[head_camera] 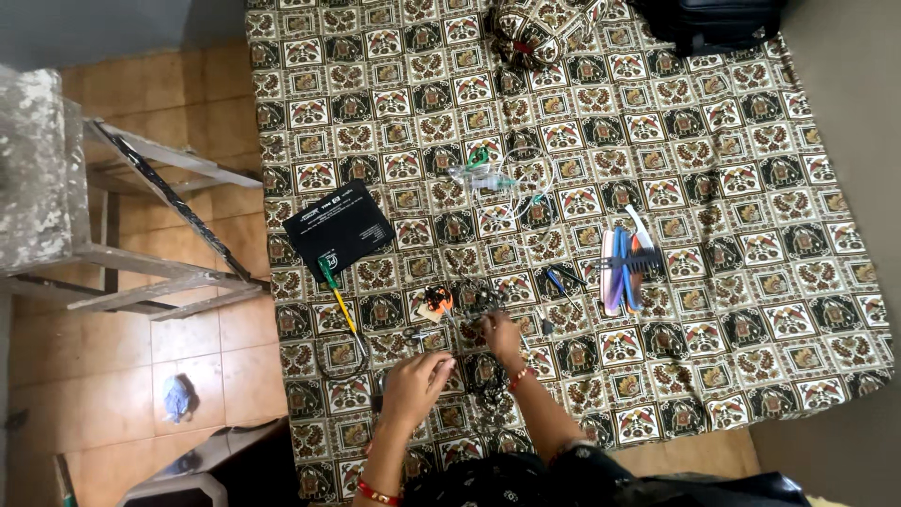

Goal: The person picks up various items such as combs, scissors, and tools from a bed and a small black box, then uses a string to secure a bundle of yellow items to a wall fixture.

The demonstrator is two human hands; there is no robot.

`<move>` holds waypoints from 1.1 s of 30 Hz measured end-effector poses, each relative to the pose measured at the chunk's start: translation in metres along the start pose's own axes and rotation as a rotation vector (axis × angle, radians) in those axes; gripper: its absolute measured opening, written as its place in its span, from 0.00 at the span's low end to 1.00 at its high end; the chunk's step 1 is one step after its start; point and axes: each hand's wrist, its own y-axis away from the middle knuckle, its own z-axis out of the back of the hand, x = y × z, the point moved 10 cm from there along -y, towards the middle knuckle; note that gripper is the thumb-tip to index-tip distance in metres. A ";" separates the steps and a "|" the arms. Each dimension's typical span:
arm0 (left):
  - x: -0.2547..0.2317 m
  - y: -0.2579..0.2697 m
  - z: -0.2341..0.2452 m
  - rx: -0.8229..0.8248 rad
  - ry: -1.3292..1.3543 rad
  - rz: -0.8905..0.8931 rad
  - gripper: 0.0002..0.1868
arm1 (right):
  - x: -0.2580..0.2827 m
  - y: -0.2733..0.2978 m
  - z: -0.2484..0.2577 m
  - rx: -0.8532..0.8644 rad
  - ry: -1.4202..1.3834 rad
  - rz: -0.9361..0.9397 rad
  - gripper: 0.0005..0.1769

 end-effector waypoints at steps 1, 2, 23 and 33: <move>0.006 0.002 0.002 -0.001 0.011 0.012 0.15 | 0.001 0.005 0.004 -0.059 0.002 -0.004 0.13; 0.011 0.006 0.002 0.003 0.025 0.026 0.15 | 0.000 0.013 0.011 -0.116 0.006 -0.011 0.13; 0.020 0.027 -0.009 0.065 -0.031 0.116 0.14 | 0.003 0.048 -0.008 0.158 0.089 0.144 0.12; 0.049 0.023 -0.016 0.110 -0.005 0.227 0.15 | -0.032 -0.032 -0.021 0.203 0.278 -0.343 0.19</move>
